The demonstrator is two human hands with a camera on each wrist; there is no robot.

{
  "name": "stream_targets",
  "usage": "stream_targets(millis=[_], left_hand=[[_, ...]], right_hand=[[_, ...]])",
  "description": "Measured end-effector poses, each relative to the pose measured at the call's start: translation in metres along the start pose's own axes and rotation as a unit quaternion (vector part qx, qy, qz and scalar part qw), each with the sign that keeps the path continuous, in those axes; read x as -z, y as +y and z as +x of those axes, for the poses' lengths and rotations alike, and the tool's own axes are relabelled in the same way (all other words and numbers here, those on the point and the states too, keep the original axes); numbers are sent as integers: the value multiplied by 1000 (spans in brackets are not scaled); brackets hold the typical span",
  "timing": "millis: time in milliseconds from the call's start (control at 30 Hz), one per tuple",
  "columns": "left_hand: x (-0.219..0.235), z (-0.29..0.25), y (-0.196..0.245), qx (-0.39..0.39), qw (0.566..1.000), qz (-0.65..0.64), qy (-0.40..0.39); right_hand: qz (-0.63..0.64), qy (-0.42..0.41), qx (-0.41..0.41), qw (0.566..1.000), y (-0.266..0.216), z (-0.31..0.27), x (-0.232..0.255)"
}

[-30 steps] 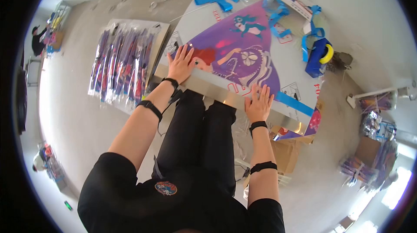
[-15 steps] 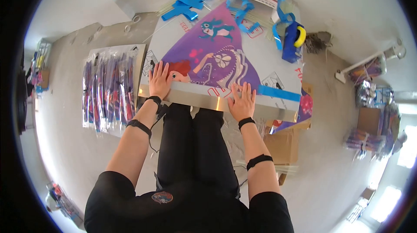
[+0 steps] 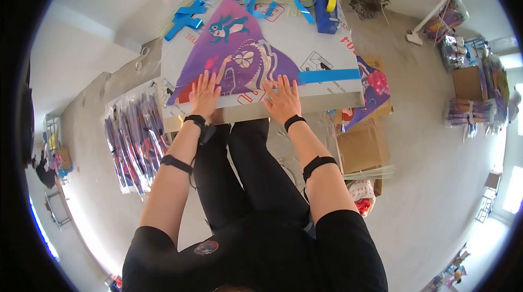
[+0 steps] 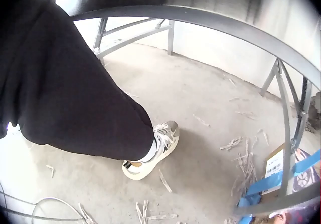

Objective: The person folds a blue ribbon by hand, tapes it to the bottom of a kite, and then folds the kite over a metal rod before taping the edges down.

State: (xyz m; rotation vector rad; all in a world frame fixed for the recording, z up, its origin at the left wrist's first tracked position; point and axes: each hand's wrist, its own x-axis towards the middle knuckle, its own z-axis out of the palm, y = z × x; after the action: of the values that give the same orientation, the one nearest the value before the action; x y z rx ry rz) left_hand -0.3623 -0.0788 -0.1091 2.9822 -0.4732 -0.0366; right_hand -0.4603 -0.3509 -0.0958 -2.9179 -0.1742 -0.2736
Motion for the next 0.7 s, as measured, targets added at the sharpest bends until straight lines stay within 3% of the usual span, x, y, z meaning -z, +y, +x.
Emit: stream_targets(millis=[100, 167, 333, 433, 467, 500, 533, 567, 700], left_hand=[[-9, 3, 37, -38, 998, -44, 23], [-8, -1, 51, -30, 1000, 1, 3], [-12, -3, 53, -28, 999, 5, 31], [-5, -2, 58, -9, 1000, 13, -1], [-3, -2, 60, -4, 1000, 25, -9], [-4, -1, 61, -2, 1000, 19, -11], [-6, -1, 59, -7, 1000, 18, 0], [-7, -3, 58, -13, 1000, 18, 11], [-11, -2, 57, -13, 999, 23, 19]], right_hand=[[2, 3, -3, 1000, 2, 0, -2], [7, 7, 5, 1000, 4, 0, -3], [29, 22, 4, 999, 9, -2, -5], [176, 111, -78, 975, 22, -5, -11], [172, 108, -76, 976, 29, -7, -15], [316, 168, -238, 903, 39, -13, -22], [441, 221, -389, 778, 48, -20, -24], [437, 219, -392, 780, 58, -28, -26], [520, 366, -514, 576, 124, -48, -6]])
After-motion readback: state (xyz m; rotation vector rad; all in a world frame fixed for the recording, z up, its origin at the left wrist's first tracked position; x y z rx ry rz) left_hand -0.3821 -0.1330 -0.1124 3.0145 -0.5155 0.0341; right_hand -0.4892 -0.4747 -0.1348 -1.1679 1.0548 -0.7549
